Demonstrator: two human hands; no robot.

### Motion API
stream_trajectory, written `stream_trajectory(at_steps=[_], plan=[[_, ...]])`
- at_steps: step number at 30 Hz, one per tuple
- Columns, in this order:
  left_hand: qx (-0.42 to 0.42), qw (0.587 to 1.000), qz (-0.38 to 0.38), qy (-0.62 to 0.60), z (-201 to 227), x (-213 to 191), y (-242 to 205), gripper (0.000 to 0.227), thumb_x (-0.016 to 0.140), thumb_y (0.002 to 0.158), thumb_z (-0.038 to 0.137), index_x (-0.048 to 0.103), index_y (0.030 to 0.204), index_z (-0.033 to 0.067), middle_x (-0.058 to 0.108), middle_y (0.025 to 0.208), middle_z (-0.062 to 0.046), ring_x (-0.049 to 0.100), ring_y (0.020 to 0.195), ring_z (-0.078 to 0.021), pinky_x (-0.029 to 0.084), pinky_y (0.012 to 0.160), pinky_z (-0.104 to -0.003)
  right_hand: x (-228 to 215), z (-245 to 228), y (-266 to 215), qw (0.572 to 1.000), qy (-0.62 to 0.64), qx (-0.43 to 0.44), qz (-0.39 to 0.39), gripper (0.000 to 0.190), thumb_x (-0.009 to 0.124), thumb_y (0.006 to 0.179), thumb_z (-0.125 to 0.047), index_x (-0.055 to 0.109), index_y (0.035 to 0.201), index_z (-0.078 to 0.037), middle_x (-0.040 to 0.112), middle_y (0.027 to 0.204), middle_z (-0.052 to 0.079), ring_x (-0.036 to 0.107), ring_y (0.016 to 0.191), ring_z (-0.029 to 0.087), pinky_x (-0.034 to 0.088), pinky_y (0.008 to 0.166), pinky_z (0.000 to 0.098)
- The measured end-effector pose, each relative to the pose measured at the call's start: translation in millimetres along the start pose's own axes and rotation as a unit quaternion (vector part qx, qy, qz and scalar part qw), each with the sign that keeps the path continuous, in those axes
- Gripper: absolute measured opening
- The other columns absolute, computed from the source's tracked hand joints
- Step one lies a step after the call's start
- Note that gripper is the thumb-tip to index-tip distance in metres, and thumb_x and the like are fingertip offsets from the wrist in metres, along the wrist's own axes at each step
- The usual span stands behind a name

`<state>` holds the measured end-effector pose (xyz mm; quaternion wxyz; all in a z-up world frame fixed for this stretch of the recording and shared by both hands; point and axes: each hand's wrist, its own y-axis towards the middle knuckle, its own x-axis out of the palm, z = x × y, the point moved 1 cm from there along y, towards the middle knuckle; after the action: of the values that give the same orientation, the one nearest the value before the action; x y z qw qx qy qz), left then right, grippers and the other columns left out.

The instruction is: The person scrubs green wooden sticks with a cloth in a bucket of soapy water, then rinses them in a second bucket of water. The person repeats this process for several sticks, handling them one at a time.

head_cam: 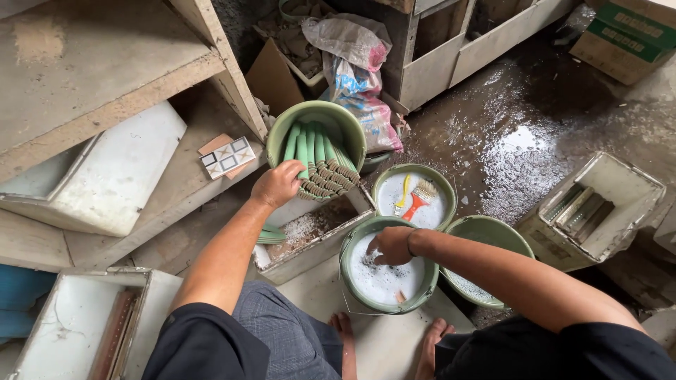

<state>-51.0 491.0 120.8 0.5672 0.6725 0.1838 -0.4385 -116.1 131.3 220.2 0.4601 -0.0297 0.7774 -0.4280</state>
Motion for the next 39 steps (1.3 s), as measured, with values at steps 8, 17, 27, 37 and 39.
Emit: stream_trajectory(at_steps=[8, 17, 27, 37, 39], plan=[[-0.022, 0.992, -0.117, 0.041, 23.8, -66.3, 8.4, 0.051, 0.063, 0.088, 0.060, 0.067, 0.126, 0.0250, 0.067, 0.134, 0.000, 0.052, 0.141, -0.0262, 0.046, 0.111, -0.055, -9.3, 3.5, -8.7, 1.000, -0.002, 0.003, -0.001, 0.044, 0.054, 0.102, -0.042, 0.058, 0.143, -0.025, 0.069, 0.132, 0.006, 0.065, 0.123, 0.026, 0.054, 0.104, 0.0415], [-0.006, 0.999, -0.012, -0.042, 7.1, -51.5, 17.1, 0.018, 0.075, 0.079, 0.036, 0.064, 0.078, 0.0213, 0.069, 0.110, 0.004, 0.066, 0.122, -0.0218, 0.054, 0.106, -0.035, -3.1, 19.5, 9.6, 0.999, -0.047, 0.018, 0.009, 0.045, 0.053, 0.102, -0.044, 0.058, 0.144, -0.027, 0.071, 0.126, 0.006, 0.068, 0.117, 0.025, 0.057, 0.100, 0.0396], [-0.154, 0.958, -0.235, 0.058, 24.7, -48.0, 24.7, 0.041, 0.057, 0.096, 0.057, 0.055, 0.127, 0.0302, 0.051, 0.146, -0.003, 0.036, 0.150, -0.0289, 0.044, 0.112, -0.060, 2.8, 34.6, 16.3, 0.997, -0.042, 0.058, 0.002, 0.047, 0.052, 0.102, -0.043, 0.056, 0.146, -0.029, 0.071, 0.120, 0.011, 0.070, 0.111, 0.028, 0.059, 0.094, 0.0412], [0.060, 0.990, -0.035, 0.124, 19.8, -77.6, 13.2, 0.038, 0.068, 0.082, 0.044, 0.062, 0.114, 0.0229, 0.060, 0.123, -0.002, 0.055, 0.131, -0.0234, 0.047, 0.108, -0.045, 2.3, 39.8, 9.0, 0.998, -0.022, 0.062, 0.014, 0.046, 0.054, 0.101, -0.040, 0.058, 0.145, -0.026, 0.071, 0.117, 0.015, 0.071, 0.110, 0.029, 0.059, 0.094, 0.0421], [0.091, 0.937, -0.224, 0.250, 28.0, -103.3, 5.7, 0.076, 0.061, 0.088, 0.054, 0.040, 0.154, 0.0211, 0.037, 0.158, -0.010, 0.032, 0.150, -0.0323, 0.040, 0.112, -0.051, 0.6, 39.6, 3.1, 0.998, -0.021, 0.062, 0.009, 0.046, 0.053, 0.102, -0.040, 0.058, 0.145, -0.024, 0.070, 0.119, 0.016, 0.070, 0.113, 0.030, 0.059, 0.095, 0.0428]])
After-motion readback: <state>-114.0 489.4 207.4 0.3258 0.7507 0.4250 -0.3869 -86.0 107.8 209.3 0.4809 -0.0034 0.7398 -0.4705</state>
